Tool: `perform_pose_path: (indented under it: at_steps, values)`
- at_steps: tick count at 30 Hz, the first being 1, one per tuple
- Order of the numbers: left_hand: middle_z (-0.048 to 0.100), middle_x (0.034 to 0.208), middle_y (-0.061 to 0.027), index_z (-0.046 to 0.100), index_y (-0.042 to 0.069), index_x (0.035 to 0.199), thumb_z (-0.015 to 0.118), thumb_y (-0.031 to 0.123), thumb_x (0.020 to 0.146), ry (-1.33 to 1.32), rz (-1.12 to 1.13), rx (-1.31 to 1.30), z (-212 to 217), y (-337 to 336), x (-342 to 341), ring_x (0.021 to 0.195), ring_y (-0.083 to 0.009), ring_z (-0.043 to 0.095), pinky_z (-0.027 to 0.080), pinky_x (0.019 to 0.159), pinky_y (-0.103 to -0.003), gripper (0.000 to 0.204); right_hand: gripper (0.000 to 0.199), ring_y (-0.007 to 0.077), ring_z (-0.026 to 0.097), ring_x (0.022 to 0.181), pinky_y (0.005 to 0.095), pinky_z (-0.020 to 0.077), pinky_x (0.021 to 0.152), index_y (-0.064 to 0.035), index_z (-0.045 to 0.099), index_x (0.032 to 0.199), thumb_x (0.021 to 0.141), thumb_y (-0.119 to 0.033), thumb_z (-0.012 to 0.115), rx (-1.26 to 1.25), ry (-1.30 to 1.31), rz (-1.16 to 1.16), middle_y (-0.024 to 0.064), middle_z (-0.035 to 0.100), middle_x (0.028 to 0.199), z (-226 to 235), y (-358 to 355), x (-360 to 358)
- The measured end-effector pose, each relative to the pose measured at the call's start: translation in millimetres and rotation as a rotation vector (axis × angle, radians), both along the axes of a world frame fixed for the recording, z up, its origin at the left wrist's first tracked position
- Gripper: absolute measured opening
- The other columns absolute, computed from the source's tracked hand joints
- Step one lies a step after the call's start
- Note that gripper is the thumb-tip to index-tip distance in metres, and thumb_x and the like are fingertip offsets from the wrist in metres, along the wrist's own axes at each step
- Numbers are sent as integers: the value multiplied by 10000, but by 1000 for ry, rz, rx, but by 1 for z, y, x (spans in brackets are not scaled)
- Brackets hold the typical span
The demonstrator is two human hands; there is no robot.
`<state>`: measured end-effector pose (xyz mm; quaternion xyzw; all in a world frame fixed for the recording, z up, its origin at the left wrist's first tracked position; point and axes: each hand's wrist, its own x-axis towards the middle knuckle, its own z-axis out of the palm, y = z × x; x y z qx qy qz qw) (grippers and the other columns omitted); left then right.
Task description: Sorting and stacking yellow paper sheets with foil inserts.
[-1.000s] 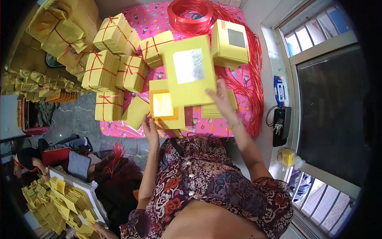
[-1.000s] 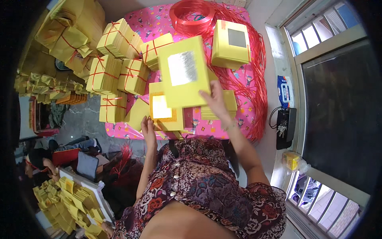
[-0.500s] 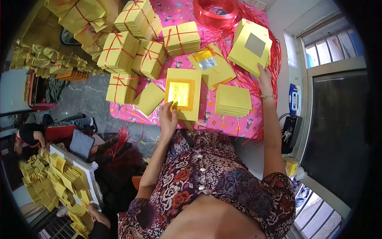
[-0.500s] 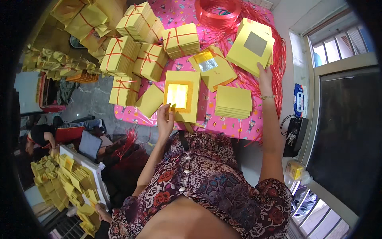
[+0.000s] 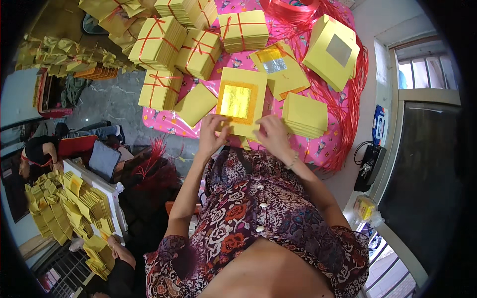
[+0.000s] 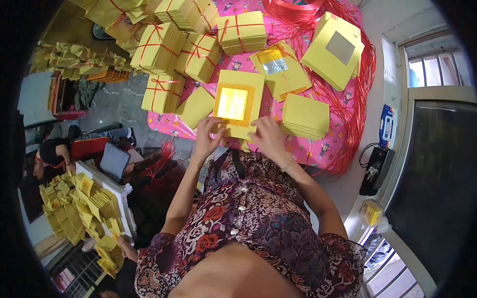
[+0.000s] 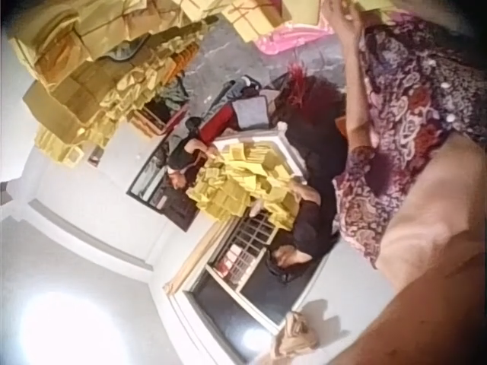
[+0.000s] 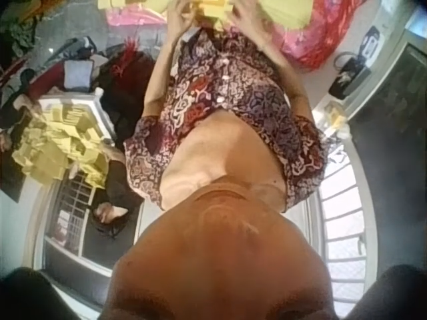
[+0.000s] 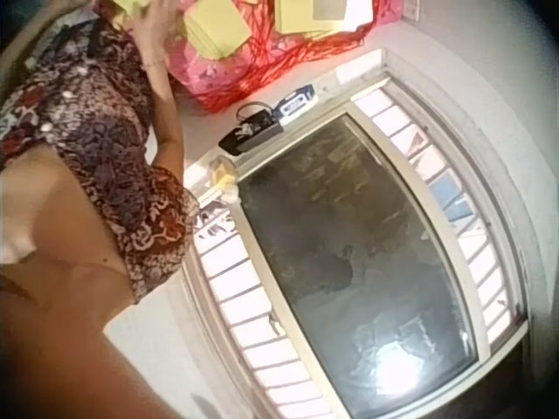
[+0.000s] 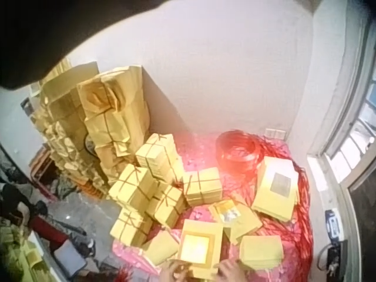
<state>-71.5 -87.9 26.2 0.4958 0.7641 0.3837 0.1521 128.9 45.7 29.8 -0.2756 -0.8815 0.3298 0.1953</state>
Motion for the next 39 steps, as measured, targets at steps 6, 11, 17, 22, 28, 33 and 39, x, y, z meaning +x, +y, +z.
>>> perform_pose_path:
  at_steps: [6, 11, 17, 22, 28, 33, 39]
  values:
    - [551, 1024, -86, 591, 95, 1052, 751, 172, 663, 158, -356, -117, -5, -3, -8, 1000, -297, 490, 417, 861, -406, 428, 397, 257, 486, 938, 391, 423, 780, -76, 528, 995, 690, -226, 734, 148, -192, 203, 86, 496, 945, -9, -19, -19]
    - [570, 1010, -74, 612, 87, 1018, 748, 155, 666, 184, -388, -126, -10, 1, -19, 984, -283, 510, 436, 845, -379, 383, 388, 255, 493, 910, 384, 443, 765, -76, 532, 984, 689, -227, 733, 180, -190, 242, 79, 500, 925, -20, -14, -21]
    - [638, 937, -54, 712, 92, 881, 739, 157, 716, 21, -376, -95, -6, 3, -28, 895, -242, 581, 483, 781, -351, 179, 176, 269, 561, 771, 373, 464, 666, -44, 616, 787, 728, -173, 721, -54, 43, 201, 88, 544, 799, -22, -4, -22]
    - [632, 916, -46, 725, 93, 850, 723, 185, 745, -79, -377, -209, -12, 9, -36, 922, -226, 561, 466, 817, -338, 139, 156, 287, 581, 757, 388, 472, 671, -35, 654, 726, 757, -183, 692, -253, -63, 186, 108, 556, 745, -19, 3, -28]
    - [618, 863, -38, 726, 73, 807, 730, 168, 756, -307, -401, -286, -17, 21, -45, 870, -190, 564, 456, 800, -309, 108, 182, 282, 582, 690, 382, 462, 626, -25, 654, 723, 768, -199, 688, -361, -61, 167, 109, 549, 707, -30, 8, -32]
    - [618, 807, -34, 727, 64, 780, 737, 143, 752, -326, -454, -285, -20, 28, -51, 805, -153, 570, 455, 724, -289, 84, 182, 265, 577, 656, 368, 454, 607, -33, 657, 722, 764, -207, 692, -379, -112, 153, 106, 548, 697, -26, 10, -33]
    - [664, 757, -60, 726, 52, 765, 749, 137, 702, -396, -446, -348, -24, 35, -56, 720, -162, 615, 479, 679, -300, 108, 183, 241, 562, 626, 362, 435, 585, -29, 656, 718, 758, -204, 691, -432, -121, 104, 99, 539, 677, -24, 9, -34]
